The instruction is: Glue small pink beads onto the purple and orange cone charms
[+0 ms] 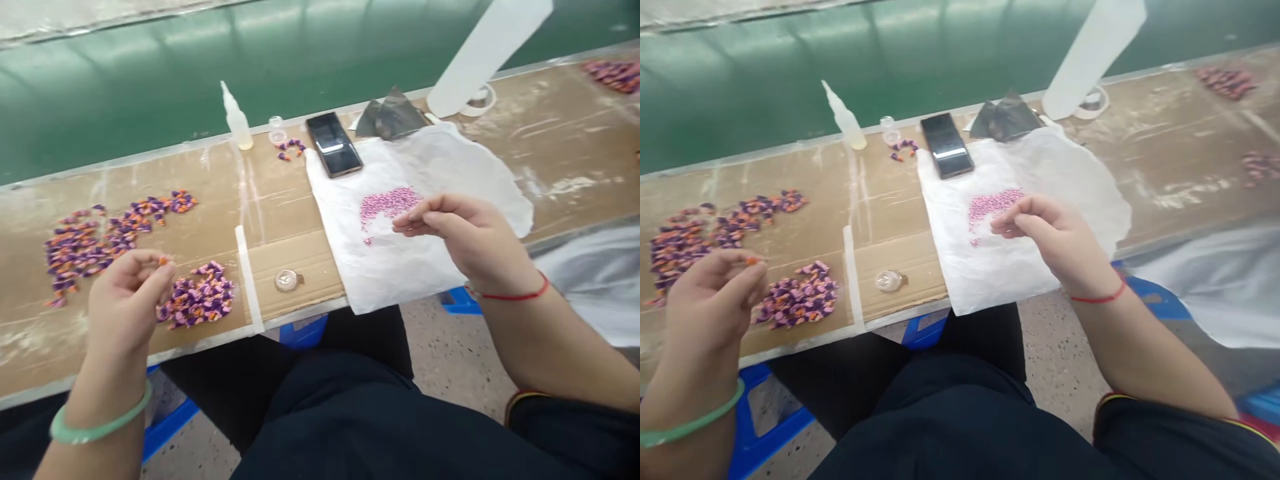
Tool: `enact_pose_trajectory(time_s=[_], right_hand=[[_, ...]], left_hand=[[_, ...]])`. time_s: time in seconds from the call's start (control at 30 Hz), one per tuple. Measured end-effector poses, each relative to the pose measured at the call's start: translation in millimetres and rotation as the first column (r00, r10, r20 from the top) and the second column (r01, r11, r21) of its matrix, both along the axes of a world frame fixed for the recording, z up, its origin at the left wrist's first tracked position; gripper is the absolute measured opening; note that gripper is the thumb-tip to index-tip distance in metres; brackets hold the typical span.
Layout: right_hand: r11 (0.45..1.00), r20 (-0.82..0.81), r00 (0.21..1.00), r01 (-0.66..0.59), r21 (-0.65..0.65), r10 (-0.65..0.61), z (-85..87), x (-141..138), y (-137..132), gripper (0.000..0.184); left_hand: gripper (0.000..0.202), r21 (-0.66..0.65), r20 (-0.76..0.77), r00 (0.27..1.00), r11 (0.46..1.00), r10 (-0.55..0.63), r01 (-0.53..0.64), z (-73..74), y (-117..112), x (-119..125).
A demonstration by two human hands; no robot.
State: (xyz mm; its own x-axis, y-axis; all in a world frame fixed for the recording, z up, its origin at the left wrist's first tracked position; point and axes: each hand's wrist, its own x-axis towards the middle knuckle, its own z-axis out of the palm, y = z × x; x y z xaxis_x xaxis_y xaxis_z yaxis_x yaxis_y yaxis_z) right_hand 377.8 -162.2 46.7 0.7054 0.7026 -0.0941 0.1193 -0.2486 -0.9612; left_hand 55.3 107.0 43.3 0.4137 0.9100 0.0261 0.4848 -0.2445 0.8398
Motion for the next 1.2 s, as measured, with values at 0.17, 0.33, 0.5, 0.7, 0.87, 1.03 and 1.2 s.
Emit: enact_pose_trajectory(time_s=[0.17,0.33,0.5,0.7,0.87,1.03,1.2], right_hand=[[0.991,0.207,0.977,-0.022,-0.134,0.05,-19.2,13,-5,0.012],[0.945,0.49,0.814,-0.209,-0.254,0.311,-35.2,21,4,0.01],[0.897,0.695,0.567,-0.307,-0.319,0.441,-44.7,29,24,0.014],[0.869,0.732,0.473,-0.331,-0.369,0.491,-47.0,37,38,0.012],[0.814,0.73,0.376,-0.376,-0.442,0.571,-41.9,38,43,0.014],[0.767,0.732,0.254,-0.338,-0.546,0.633,-43.9,35,46,0.023],[0.81,0.771,0.263,-0.288,-0.511,0.58,-44.6,26,40,0.019]], left_hand=[[0.009,-0.335,0.23,0.973,0.937,-0.021,0.099,4.9,-43,6],[0.007,-0.445,0.222,0.973,0.882,-0.058,0.154,10.6,-68,6],[0.016,-0.537,0.352,0.917,0.762,-0.188,0.362,3.4,-86,6],[0.025,-0.495,0.568,0.774,0.636,-0.279,0.592,-11.7,-106,19],[0.012,-0.495,0.441,0.848,0.708,-0.295,0.504,-12.2,-120,24],[0.019,-0.47,0.414,0.841,0.71,-0.348,0.525,-15.2,-126,25],[0.025,-0.39,0.371,0.856,0.776,-0.361,0.496,-13.1,-131,41]])
